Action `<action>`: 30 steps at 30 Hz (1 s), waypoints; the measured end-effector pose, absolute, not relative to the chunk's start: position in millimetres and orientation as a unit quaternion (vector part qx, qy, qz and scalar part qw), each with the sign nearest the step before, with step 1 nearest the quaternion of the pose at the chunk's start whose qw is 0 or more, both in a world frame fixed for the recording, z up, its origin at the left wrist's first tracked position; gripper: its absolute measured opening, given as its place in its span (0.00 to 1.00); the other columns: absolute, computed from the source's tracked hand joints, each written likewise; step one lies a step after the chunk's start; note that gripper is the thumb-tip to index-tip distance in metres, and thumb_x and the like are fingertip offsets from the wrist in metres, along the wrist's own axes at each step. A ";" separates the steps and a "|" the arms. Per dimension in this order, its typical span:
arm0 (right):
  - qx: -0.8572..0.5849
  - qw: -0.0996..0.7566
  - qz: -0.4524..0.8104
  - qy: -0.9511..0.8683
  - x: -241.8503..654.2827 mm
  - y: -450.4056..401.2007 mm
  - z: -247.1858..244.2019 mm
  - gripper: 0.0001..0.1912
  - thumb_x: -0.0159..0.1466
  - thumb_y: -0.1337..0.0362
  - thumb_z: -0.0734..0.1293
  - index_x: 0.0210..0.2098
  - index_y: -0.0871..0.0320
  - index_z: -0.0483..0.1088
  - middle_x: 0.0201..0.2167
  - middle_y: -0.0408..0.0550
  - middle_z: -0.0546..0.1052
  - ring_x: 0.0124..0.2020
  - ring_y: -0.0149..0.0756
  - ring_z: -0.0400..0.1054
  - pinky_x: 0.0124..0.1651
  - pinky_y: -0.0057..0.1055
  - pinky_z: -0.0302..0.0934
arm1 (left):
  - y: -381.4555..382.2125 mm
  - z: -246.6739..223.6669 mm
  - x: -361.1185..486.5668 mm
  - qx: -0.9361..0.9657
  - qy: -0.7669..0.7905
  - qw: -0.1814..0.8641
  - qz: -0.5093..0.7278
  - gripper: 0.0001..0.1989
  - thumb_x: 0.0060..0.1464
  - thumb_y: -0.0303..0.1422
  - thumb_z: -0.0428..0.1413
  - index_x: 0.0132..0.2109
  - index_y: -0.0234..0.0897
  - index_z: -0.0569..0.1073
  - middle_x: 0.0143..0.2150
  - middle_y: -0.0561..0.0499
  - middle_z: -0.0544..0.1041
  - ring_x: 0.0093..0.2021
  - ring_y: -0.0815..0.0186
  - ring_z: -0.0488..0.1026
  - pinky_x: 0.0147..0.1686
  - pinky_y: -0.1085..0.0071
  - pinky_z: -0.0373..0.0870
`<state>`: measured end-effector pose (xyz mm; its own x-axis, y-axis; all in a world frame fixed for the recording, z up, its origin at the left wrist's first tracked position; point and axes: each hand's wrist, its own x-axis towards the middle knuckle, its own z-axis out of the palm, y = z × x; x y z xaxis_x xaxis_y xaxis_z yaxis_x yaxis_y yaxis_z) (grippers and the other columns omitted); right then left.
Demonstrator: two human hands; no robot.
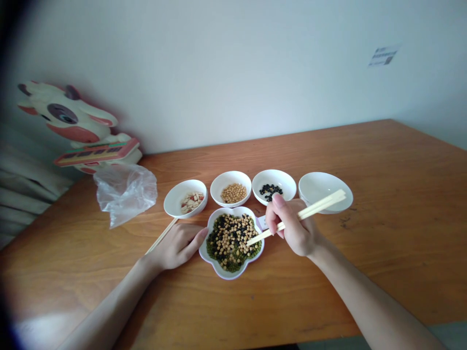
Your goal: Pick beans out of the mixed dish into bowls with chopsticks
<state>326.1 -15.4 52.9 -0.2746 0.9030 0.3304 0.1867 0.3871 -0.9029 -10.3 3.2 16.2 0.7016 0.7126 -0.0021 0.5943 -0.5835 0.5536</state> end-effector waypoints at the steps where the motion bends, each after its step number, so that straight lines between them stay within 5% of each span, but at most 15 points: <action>1: -0.402 0.451 0.394 -0.693 328.1 -14.1 54.2 0.40 0.79 0.44 0.49 0.17 0.55 0.66 0.11 0.43 0.62 0.16 0.33 0.59 0.22 0.35 0.50 | 3.1 16.2 -10.4 0.883 0.371 0.266 0.111 0.23 0.77 0.39 0.39 0.31 0.37 0.61 0.29 0.51 0.72 0.28 0.68 0.64 0.34 0.67 0.58; 9: -0.401 0.438 0.445 -0.671 325.1 -9.3 51.9 0.37 0.79 0.43 0.50 0.23 0.56 0.71 0.18 0.45 0.71 0.22 0.33 0.66 0.28 0.33 0.59 | 2.6 15.3 -10.4 0.883 0.371 0.266 0.111 0.23 0.77 0.39 0.39 0.31 0.37 0.61 0.29 0.52 0.72 0.28 0.68 0.63 0.34 0.67 0.57; 18: -0.403 0.372 0.460 -0.698 330.1 -9.9 53.4 0.41 0.77 0.37 0.44 0.25 0.57 0.69 0.21 0.45 0.69 0.24 0.33 0.65 0.29 0.32 0.60 | 2.5 14.0 -11.9 0.882 0.375 0.262 0.112 0.22 0.77 0.38 0.40 0.32 0.37 0.61 0.29 0.53 0.71 0.28 0.69 0.62 0.34 0.67 0.57; 30: -0.389 0.374 0.426 -0.726 329.2 -10.8 47.1 0.37 0.79 0.43 0.47 0.27 0.57 0.70 0.23 0.44 0.71 0.25 0.31 0.67 0.30 0.29 0.62 | 2.8 14.5 -11.6 0.880 0.380 0.265 0.103 0.22 0.77 0.39 0.40 0.32 0.37 0.62 0.30 0.52 0.73 0.29 0.68 0.64 0.35 0.67 0.59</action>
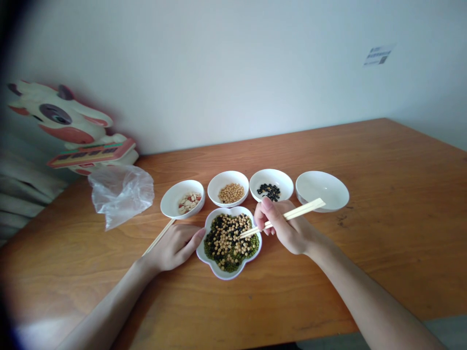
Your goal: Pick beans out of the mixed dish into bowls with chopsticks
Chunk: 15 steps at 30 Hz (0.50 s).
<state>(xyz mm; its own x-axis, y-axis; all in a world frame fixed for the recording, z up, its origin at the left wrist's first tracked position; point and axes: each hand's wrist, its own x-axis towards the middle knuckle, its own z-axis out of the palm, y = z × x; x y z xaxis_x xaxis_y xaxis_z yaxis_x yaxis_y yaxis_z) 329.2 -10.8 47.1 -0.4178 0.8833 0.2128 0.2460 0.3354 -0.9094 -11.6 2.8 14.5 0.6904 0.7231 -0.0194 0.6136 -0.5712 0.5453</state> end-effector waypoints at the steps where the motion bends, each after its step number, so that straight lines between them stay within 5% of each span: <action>1: -0.390 0.377 0.420 -0.727 329.1 -11.1 47.4 0.37 0.79 0.43 0.47 0.27 0.57 0.70 0.23 0.44 0.71 0.25 0.31 0.67 0.30 0.29 0.62 | 2.8 14.6 -11.7 0.880 0.380 0.265 0.103 0.22 0.77 0.39 0.40 0.32 0.37 0.62 0.30 0.52 0.73 0.28 0.68 0.64 0.35 0.67 0.59; 15: -0.401 0.451 0.417 -0.680 333.0 -9.0 41.4 0.43 0.78 0.40 0.43 0.22 0.56 0.70 0.18 0.46 0.69 0.22 0.34 0.65 0.29 0.34 0.58 | 2.9 14.0 -11.2 0.883 0.376 0.260 0.109 0.23 0.77 0.39 0.40 0.31 0.37 0.61 0.29 0.53 0.71 0.27 0.68 0.61 0.33 0.67 0.57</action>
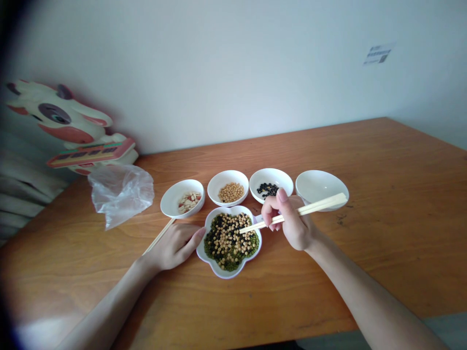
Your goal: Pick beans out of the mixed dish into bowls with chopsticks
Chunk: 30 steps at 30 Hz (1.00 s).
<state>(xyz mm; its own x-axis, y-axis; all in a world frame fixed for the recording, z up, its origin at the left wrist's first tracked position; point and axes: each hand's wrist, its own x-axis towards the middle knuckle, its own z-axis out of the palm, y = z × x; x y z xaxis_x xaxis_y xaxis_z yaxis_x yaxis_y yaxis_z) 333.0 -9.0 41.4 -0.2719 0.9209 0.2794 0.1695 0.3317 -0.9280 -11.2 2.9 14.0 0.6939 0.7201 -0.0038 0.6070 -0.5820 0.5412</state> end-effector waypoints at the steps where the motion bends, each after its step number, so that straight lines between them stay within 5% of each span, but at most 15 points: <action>1: -0.401 0.439 0.433 -0.677 333.7 -8.2 41.9 0.44 0.77 0.38 0.42 0.23 0.56 0.70 0.19 0.45 0.69 0.22 0.35 0.65 0.29 0.34 0.58 | 2.9 14.0 -11.4 0.883 0.375 0.261 0.108 0.23 0.77 0.39 0.40 0.31 0.37 0.61 0.29 0.52 0.71 0.28 0.68 0.61 0.34 0.67 0.57; 9: -0.402 0.370 0.486 -0.682 323.4 -9.5 41.1 0.43 0.75 0.35 0.41 0.25 0.57 0.68 0.21 0.44 0.68 0.24 0.34 0.64 0.29 0.32 0.59 | 3.0 15.8 -10.8 0.880 0.375 0.273 0.104 0.23 0.77 0.38 0.40 0.31 0.37 0.63 0.30 0.52 0.73 0.29 0.67 0.65 0.35 0.68 0.60; 23: -0.409 0.435 0.440 -0.671 317.4 -11.7 43.2 0.41 0.78 0.40 0.47 0.22 0.57 0.70 0.17 0.46 0.70 0.20 0.33 0.65 0.26 0.32 0.58 | 2.9 15.7 -11.8 0.882 0.375 0.266 0.108 0.23 0.77 0.39 0.40 0.32 0.37 0.64 0.30 0.51 0.74 0.29 0.68 0.65 0.36 0.68 0.61; 30: -0.353 0.632 0.388 -0.570 322.9 -12.7 45.2 0.41 0.76 0.37 0.47 0.21 0.53 0.72 0.16 0.49 0.69 0.21 0.41 0.64 0.27 0.40 0.60 | 3.4 14.4 -10.5 0.882 0.375 0.264 0.105 0.23 0.77 0.39 0.40 0.31 0.37 0.63 0.30 0.51 0.74 0.28 0.67 0.65 0.34 0.67 0.60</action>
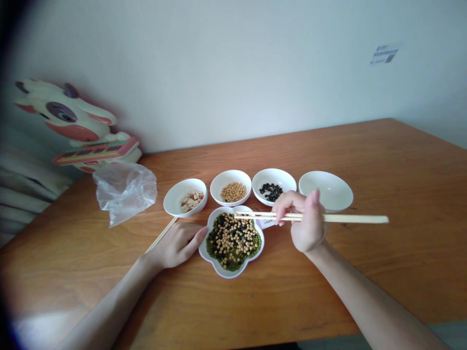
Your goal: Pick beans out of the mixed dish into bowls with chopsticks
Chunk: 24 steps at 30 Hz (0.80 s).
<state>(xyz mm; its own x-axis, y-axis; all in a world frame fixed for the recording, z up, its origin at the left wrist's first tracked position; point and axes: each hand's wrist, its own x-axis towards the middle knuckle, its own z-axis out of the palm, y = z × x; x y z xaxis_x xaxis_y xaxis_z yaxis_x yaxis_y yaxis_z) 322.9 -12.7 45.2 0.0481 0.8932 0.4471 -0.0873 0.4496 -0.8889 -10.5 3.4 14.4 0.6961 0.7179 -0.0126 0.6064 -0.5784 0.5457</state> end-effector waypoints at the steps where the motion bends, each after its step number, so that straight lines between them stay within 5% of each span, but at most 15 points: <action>1: -0.345 0.662 0.367 -0.556 323.0 -12.3 44.8 0.40 0.76 0.37 0.46 0.22 0.52 0.72 0.16 0.49 0.68 0.22 0.42 0.65 0.28 0.41 0.61 | 3.4 14.6 -10.2 0.882 0.376 0.265 0.106 0.24 0.77 0.39 0.39 0.31 0.37 0.63 0.30 0.51 0.74 0.28 0.67 0.65 0.35 0.67 0.60; 11: -0.393 0.665 0.309 -0.555 314.2 0.6 30.7 0.34 0.75 0.37 0.49 0.32 0.51 0.72 0.26 0.52 0.73 0.30 0.48 0.72 0.34 0.45 0.66 | 3.2 17.3 -9.3 0.881 0.381 0.258 0.109 0.24 0.77 0.40 0.39 0.30 0.38 0.63 0.29 0.50 0.74 0.28 0.66 0.67 0.34 0.67 0.60; 16: -0.415 0.651 0.310 -0.554 331.4 3.4 40.9 0.33 0.76 0.39 0.50 0.31 0.51 0.72 0.26 0.51 0.74 0.26 0.44 0.69 0.29 0.41 0.61 | 3.2 17.7 -8.4 0.885 0.369 0.260 0.113 0.24 0.77 0.39 0.39 0.31 0.38 0.63 0.29 0.50 0.74 0.28 0.66 0.66 0.34 0.67 0.60; 24: -0.371 0.477 0.387 -0.696 326.4 -9.2 43.3 0.34 0.79 0.45 0.52 0.29 0.54 0.76 0.25 0.48 0.76 0.27 0.39 0.68 0.32 0.37 0.63 | 2.2 16.1 -9.4 0.881 0.381 0.257 0.109 0.25 0.77 0.40 0.39 0.31 0.37 0.64 0.29 0.51 0.74 0.27 0.67 0.65 0.34 0.67 0.59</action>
